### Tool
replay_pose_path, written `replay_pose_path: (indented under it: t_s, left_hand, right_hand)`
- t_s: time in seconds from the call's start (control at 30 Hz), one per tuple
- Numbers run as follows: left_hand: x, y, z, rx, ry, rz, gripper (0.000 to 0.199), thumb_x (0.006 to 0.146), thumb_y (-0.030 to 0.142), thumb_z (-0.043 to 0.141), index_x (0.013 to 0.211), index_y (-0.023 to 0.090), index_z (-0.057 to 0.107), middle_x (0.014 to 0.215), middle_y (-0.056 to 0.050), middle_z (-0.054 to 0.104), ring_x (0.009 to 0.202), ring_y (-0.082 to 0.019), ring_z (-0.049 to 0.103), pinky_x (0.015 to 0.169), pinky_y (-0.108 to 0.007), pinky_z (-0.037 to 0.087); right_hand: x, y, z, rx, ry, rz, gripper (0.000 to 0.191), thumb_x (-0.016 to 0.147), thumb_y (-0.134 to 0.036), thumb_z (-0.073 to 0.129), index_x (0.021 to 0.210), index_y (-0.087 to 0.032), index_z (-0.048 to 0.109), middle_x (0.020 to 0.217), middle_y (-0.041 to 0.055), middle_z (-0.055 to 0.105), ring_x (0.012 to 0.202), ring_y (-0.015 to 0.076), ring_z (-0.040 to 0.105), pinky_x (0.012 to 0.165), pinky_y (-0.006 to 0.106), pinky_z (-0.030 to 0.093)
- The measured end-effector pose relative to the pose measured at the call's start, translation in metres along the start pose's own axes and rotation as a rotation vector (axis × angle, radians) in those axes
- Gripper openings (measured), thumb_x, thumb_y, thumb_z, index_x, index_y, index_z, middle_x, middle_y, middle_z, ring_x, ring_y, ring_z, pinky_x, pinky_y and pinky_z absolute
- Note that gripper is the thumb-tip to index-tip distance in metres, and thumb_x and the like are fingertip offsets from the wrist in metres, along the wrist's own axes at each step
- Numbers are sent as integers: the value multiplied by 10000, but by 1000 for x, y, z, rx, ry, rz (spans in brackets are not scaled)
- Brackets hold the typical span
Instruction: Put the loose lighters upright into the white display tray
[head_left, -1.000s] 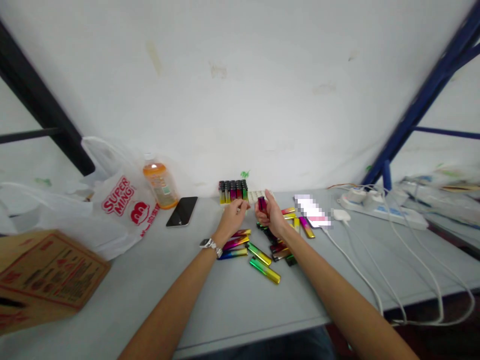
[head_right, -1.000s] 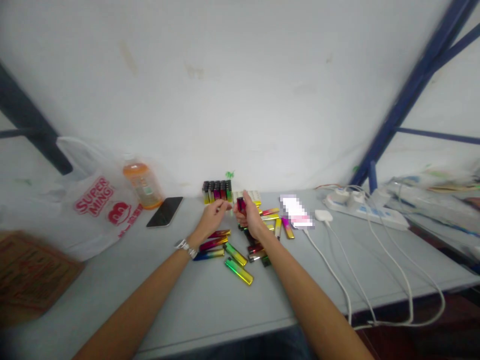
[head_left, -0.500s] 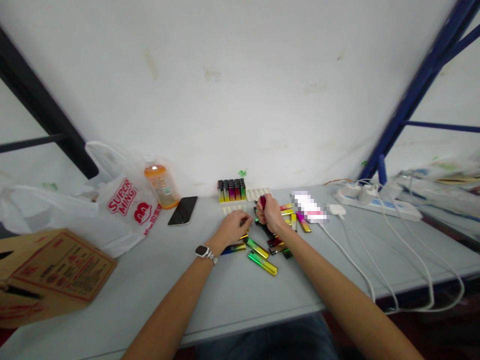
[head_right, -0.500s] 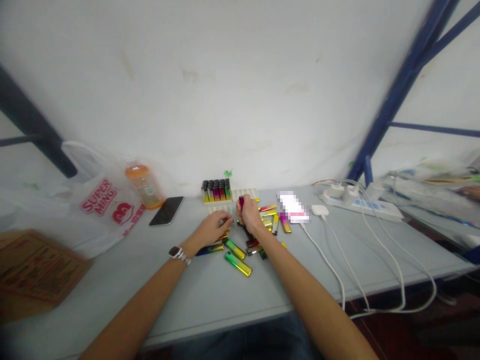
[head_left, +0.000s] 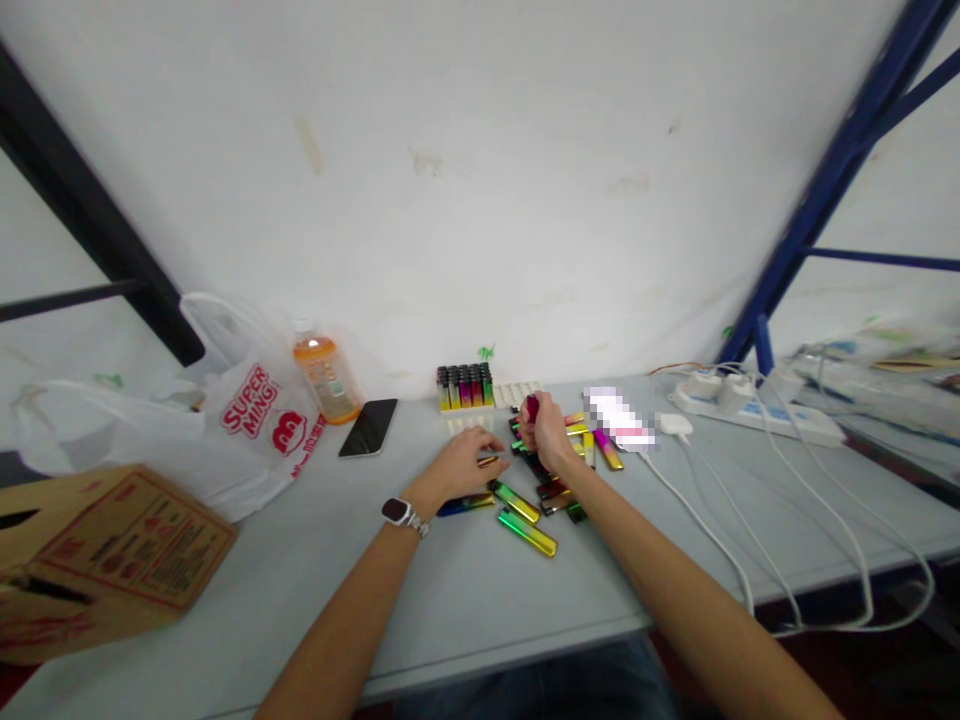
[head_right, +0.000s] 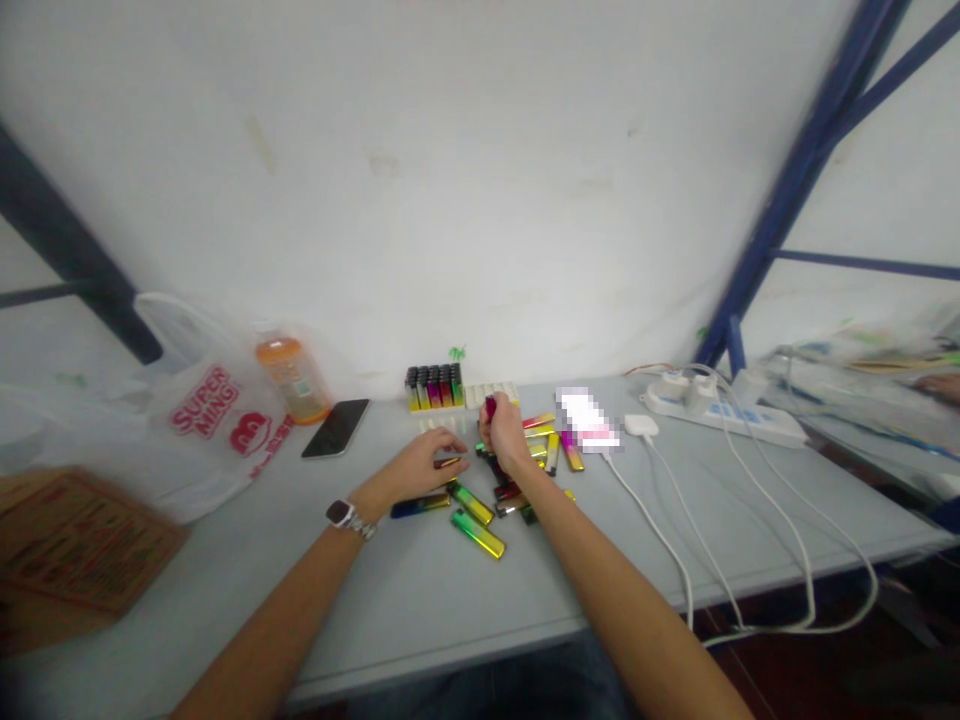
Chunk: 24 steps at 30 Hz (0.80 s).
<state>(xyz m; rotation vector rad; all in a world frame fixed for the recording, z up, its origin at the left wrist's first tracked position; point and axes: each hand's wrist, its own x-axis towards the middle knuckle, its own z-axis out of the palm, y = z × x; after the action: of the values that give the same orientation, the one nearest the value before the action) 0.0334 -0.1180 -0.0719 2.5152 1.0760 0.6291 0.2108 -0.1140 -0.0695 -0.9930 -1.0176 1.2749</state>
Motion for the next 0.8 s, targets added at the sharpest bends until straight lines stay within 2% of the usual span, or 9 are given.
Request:
replay_pose_path:
  t_s: [0.1,0.2,0.27,0.33,0.4,0.5,0.6,0.7,0.8]
  left_hand:
    - [-3,-5,-10,-20,-21,-41,344,810,392,675,1044,143,704,1063,-120,684,991,-244,642,933,-361,495]
    - [-6,-11,-21,-35,-64,-101,330,796,407,681,990,143,722,1018,-110,701,953,-240,641,895,-354,499]
    - [-7,-14,-24,-56,-91,-112,290,793,397,680,937,153,737,982,-99,710,921,-230,639,868,-342,498]
    - [-7,-17,-23,-86,-100,-104,262,797,399,674,878,161,747,936,-90,715,885,-220,635,840,-332,495]
    - [-6,-19,-21,-119,-90,-94,259,797,412,675,835,166,749,896,-85,715,855,-216,630,815,-328,492]
    - [-4,-20,-16,-178,-72,-94,265,773,423,702,818,165,743,861,-78,711,822,-211,628,782,-321,492]
    - [-4,-20,-13,-254,-61,-116,280,756,428,717,822,156,727,816,-64,697,763,-193,616,716,-298,490]
    - [-4,-19,-11,-290,-48,-135,248,750,390,722,828,155,706,781,-44,682,723,-177,600,675,-279,477]
    - [-4,-21,-8,-279,-36,-140,228,749,367,721,845,161,699,793,-40,679,736,-180,601,687,-281,474]
  right_hand:
    - [-2,-1,0,76,-7,-23,430,884,-660,399,808,-242,466,447,-113,288,340,77,198,352,199,147]
    - [-1,-4,-2,-6,-55,-155,381,835,-618,566,945,-262,489,511,-109,444,376,93,361,399,207,306]
    - [6,-6,-6,-129,-59,-258,359,820,-579,609,926,-247,524,616,-61,568,510,125,523,518,248,433]
    - [17,-8,-11,-312,-21,-374,337,806,-545,633,888,-220,599,773,6,647,701,159,598,662,291,484]
    - [32,-11,-16,-528,31,-484,308,789,-495,665,883,-202,681,885,47,661,792,176,589,747,315,483]
    - [58,-15,-20,-744,-15,-540,245,813,-400,656,922,-194,733,885,58,669,723,167,581,752,329,479]
    - [83,-17,-20,-865,-51,-559,203,827,-273,629,993,-196,716,828,39,691,684,163,595,750,321,482]
    - [103,-15,-18,-960,-43,-602,269,823,-176,599,1084,-204,659,875,25,711,717,159,617,776,309,477]
    - [119,-10,-18,-1006,-58,-624,231,811,-129,583,1028,-192,632,899,29,711,724,158,622,752,291,464]
